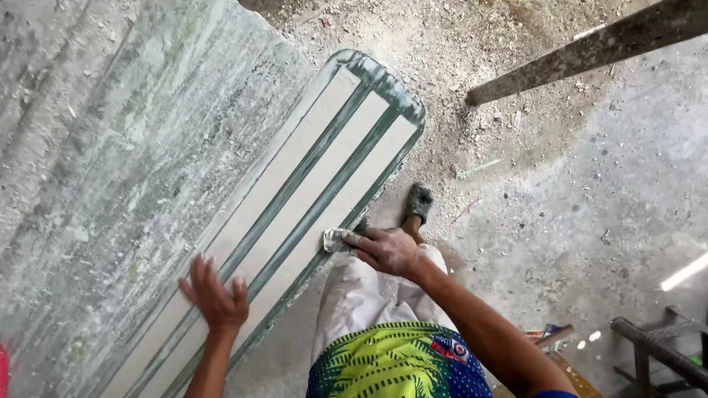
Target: The person uses a metal scraper to remove residue from the surface of a long, rectangular metal frame. They hold the frame with one hand while scraping along its length with the other, occasionally adjusting their grip and position.
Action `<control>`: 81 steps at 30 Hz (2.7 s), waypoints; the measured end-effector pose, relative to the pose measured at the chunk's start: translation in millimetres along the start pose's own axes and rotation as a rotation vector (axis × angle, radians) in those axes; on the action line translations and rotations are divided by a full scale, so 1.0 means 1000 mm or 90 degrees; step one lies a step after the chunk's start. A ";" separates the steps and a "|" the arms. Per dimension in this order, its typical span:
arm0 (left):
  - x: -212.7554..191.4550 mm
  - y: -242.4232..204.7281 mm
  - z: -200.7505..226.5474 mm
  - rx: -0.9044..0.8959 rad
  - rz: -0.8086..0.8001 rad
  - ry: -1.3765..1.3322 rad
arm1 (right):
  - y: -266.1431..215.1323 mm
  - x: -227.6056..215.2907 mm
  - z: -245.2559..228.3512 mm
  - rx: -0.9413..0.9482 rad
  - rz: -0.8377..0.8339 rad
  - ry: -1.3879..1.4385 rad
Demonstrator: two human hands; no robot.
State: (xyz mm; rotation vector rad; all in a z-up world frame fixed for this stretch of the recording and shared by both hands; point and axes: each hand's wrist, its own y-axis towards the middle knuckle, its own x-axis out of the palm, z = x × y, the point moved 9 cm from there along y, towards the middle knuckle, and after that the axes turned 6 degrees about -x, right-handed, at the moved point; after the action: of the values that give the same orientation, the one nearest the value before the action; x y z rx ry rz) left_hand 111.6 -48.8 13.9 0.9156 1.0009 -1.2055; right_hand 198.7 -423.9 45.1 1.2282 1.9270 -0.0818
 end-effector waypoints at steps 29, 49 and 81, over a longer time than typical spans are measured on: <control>0.055 0.119 0.169 -0.107 0.089 -0.040 | 0.004 -0.044 0.064 0.029 -0.137 0.064; 0.045 0.134 0.162 -0.102 0.128 -0.046 | 0.028 -0.159 0.214 0.068 -0.228 -0.144; 0.046 0.125 0.163 -0.127 0.123 -0.055 | 0.007 -0.056 0.154 0.092 -0.730 -0.400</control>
State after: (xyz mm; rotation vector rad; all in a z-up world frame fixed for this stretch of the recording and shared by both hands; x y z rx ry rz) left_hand 258.6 -199.3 24.6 0.7777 0.9237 -0.9567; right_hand 307.3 -530.5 -15.9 -0.0093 1.7977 -1.0659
